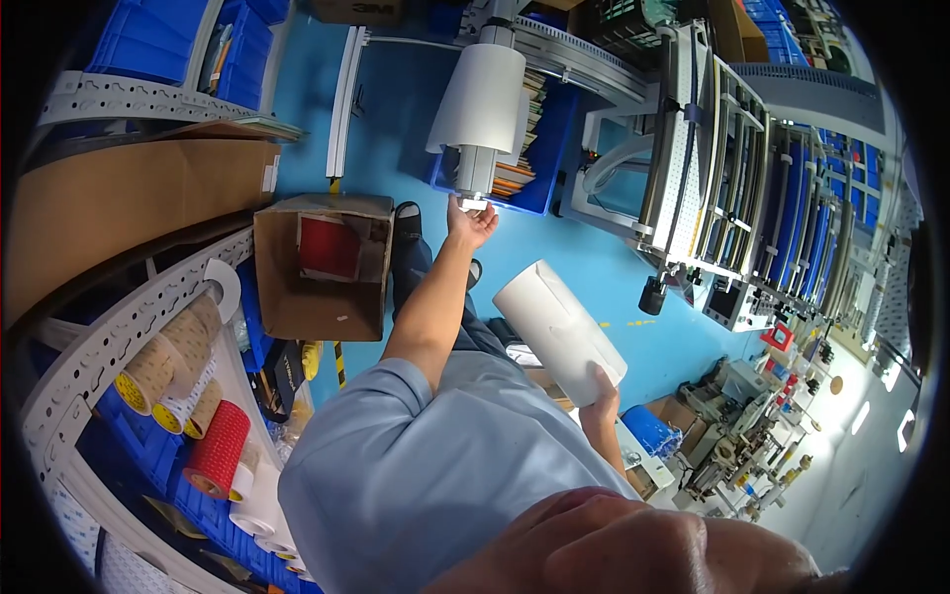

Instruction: Loading a roll of adhesive material onto a processing machine in an industrial setting.

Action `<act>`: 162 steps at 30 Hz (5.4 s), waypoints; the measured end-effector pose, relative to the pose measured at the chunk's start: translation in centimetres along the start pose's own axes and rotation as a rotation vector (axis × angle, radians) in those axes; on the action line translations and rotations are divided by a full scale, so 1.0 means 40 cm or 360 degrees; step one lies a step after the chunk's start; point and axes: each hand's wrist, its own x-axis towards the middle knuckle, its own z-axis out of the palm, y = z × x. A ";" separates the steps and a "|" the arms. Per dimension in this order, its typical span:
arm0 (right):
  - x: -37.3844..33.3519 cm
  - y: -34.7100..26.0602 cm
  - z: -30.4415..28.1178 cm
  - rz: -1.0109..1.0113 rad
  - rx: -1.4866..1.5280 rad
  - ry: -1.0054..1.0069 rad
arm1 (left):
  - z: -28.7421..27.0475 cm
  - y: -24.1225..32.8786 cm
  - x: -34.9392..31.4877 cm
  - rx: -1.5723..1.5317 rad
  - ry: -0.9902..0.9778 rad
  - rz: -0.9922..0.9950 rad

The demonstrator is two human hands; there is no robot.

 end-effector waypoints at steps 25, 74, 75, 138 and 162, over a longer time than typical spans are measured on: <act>0.751 0.176 0.114 -0.0535 -0.1973 0.0288 | -0.043 -0.002 -0.007 0.1743 0.0093 0.1378; 1.026 0.156 0.301 -0.0941 -0.2376 0.0307 | -0.035 0.031 -0.020 0.2084 -0.0015 0.1303; 1.024 0.155 0.300 -0.0942 -0.2377 0.0307 | -0.037 0.032 -0.018 0.2083 -0.0005 0.1301; 0.715 0.252 0.707 0.0769 0.0152 -0.1473 | 0.228 0.122 -0.002 0.2540 0.0258 0.1371; 0.631 0.296 0.725 -0.0340 -0.0738 -0.0880 | 0.168 0.108 -0.014 0.2810 0.0360 0.1477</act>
